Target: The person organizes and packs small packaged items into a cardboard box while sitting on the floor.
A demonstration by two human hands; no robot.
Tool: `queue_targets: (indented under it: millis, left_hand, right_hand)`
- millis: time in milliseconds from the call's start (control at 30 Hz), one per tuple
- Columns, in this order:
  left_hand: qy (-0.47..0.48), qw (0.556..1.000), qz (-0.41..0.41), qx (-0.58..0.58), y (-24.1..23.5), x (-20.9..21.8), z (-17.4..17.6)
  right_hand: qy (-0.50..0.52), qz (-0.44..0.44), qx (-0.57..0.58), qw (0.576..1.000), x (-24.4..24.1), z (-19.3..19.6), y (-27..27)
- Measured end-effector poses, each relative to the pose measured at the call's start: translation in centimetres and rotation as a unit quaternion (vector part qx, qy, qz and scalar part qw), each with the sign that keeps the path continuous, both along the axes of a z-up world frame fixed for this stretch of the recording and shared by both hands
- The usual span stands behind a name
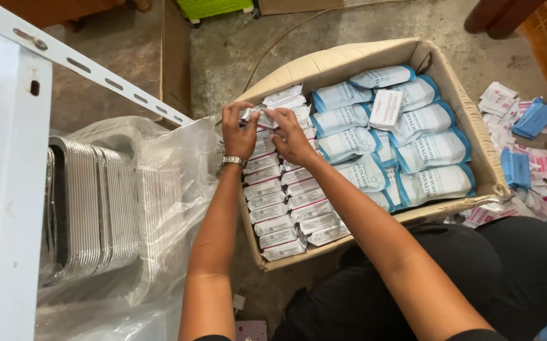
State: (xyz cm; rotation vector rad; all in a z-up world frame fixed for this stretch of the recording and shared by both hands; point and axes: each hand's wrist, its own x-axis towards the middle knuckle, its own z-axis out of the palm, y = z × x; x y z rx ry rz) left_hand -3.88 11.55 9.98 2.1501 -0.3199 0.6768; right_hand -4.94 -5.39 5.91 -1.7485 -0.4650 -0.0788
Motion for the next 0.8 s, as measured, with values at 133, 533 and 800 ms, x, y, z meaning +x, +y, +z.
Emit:
queue_targets:
  millis: [133, 533, 800]
  left_hand:
    - [0.056, 0.998, 0.039, 0.000, 1.0, 0.8, -3.4]
    - [0.216, 0.957, 0.086, 0.175, 2.4, 3.2, -7.5]
    - [0.321, 0.887, 0.123, 0.310, 0.8, 3.2, -7.7]
  right_hand:
    - [0.046, 0.028, 0.021, 0.998, 0.6, -2.0, 0.1]
    - [-0.101, -0.008, -0.246, 0.964, 0.9, -1.9, -0.7]
    - [-0.159, -0.024, -0.366, 0.917, -0.4, -0.6, -0.5]
